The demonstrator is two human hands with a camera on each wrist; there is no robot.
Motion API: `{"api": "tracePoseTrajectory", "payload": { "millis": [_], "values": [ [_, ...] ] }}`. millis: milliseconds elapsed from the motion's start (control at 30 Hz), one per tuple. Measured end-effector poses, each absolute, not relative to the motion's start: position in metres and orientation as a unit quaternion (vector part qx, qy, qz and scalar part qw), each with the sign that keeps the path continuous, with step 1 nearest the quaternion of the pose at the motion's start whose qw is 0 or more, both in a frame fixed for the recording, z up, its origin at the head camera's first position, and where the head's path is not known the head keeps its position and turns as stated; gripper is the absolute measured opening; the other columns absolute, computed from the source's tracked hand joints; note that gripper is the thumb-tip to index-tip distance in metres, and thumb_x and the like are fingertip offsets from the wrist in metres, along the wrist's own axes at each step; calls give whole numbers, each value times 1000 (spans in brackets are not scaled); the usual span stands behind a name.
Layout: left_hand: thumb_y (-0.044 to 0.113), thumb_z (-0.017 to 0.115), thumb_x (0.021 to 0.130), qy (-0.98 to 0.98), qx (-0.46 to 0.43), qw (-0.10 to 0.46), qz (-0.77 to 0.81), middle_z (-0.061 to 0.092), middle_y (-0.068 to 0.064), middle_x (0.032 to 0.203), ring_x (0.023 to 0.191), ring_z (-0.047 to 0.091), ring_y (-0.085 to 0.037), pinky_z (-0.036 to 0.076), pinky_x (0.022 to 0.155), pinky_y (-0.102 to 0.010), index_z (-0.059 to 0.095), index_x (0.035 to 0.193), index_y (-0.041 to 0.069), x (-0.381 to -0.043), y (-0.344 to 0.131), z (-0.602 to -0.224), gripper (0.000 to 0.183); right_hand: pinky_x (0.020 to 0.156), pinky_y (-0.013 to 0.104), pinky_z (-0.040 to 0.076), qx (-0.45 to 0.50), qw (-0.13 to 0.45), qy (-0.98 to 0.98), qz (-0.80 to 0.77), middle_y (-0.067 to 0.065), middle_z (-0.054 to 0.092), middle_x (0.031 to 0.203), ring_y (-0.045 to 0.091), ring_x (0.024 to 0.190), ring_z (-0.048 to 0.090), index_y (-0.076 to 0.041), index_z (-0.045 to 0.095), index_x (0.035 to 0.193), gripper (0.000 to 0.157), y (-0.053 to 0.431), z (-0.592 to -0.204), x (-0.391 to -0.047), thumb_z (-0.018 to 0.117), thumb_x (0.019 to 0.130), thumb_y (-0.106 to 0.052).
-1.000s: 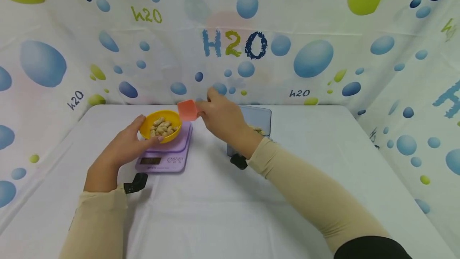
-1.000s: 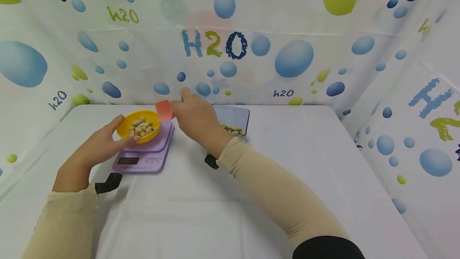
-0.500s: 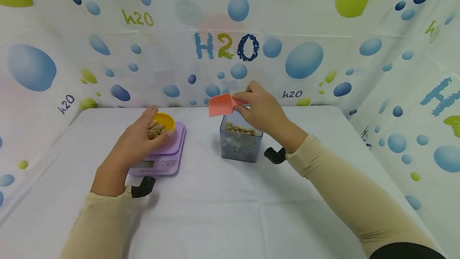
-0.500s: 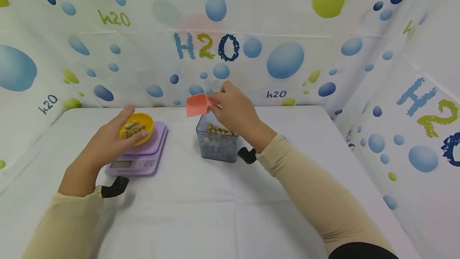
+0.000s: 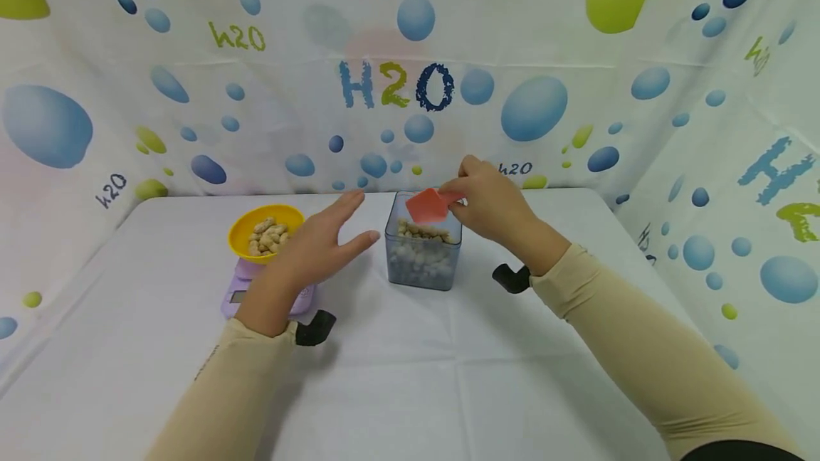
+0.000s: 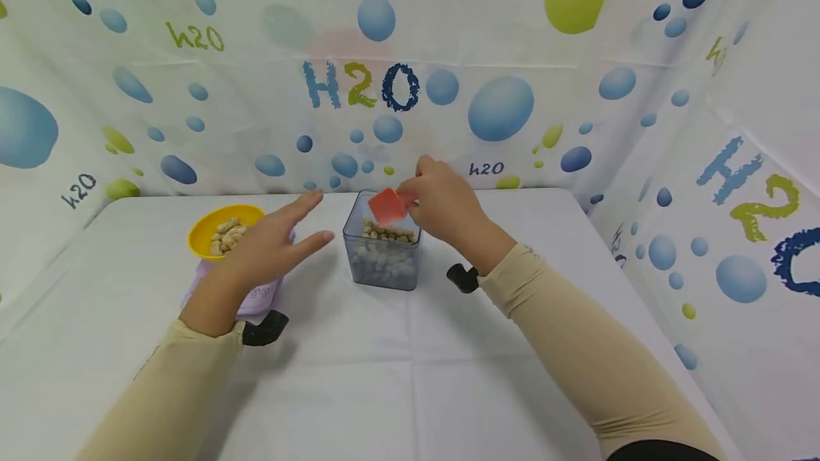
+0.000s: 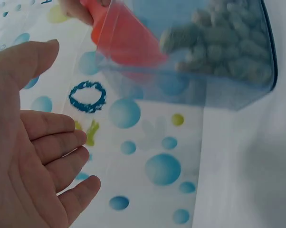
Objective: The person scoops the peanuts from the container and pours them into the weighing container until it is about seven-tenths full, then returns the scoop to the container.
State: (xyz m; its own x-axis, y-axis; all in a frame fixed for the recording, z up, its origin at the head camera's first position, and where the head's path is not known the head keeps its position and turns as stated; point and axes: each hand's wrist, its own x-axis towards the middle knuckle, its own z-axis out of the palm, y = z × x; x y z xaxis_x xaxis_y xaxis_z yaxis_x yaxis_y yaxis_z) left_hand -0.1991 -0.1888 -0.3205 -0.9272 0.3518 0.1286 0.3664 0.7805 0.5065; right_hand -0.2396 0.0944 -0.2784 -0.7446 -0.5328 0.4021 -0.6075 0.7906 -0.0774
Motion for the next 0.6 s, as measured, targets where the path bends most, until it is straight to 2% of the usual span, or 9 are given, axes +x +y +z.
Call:
{"api": "tracePoseTrajectory", "payload": {
  "millis": [100, 200, 400, 600],
  "values": [
    [61, 48, 96, -940, -196, 2, -280, 16, -1, 165, 152, 19, -26, 22, 121, -51, 19, 159, 18, -202, -173, -324, 81, 56, 31, 42, 344, 220, -912, 39, 6, 52, 81, 23, 70, 48, -17, 80, 99, 20, 92, -288, -241, 71, 85, -5],
    [55, 48, 99, -934, -200, 2, -297, 17, -1, 165, 151, 20, -25, 23, 121, -49, 20, 158, 17, -205, -164, -334, 76, 54, 33, 42, 360, 229, -904, -26, 5, 56, 79, 23, 67, 50, -18, 80, 95, 20, 85, -295, -240, 71, 85, -4],
    [50, 46, 101, -920, -217, 28, -324, 21, -1, 164, 151, 22, -24, 24, 121, -48, 24, 157, 13, -208, -157, -350, 71, 62, 33, 54, 358, 176, -915, -55, 4, 67, 79, 22, 71, 61, -14, 80, 91, 13, 71, -300, -237, 76, 82, -5],
    [50, 46, 101, -916, -225, 43, -329, 21, 3, 164, 150, 24, -21, 26, 121, -47, 25, 157, 17, -209, -153, -352, 69, 63, 28, 53, 374, 119, -919, -29, 1, 64, 75, 17, 69, 59, -12, 79, 88, 8, 75, -293, -239, 77, 83, -6]
  ]
}}
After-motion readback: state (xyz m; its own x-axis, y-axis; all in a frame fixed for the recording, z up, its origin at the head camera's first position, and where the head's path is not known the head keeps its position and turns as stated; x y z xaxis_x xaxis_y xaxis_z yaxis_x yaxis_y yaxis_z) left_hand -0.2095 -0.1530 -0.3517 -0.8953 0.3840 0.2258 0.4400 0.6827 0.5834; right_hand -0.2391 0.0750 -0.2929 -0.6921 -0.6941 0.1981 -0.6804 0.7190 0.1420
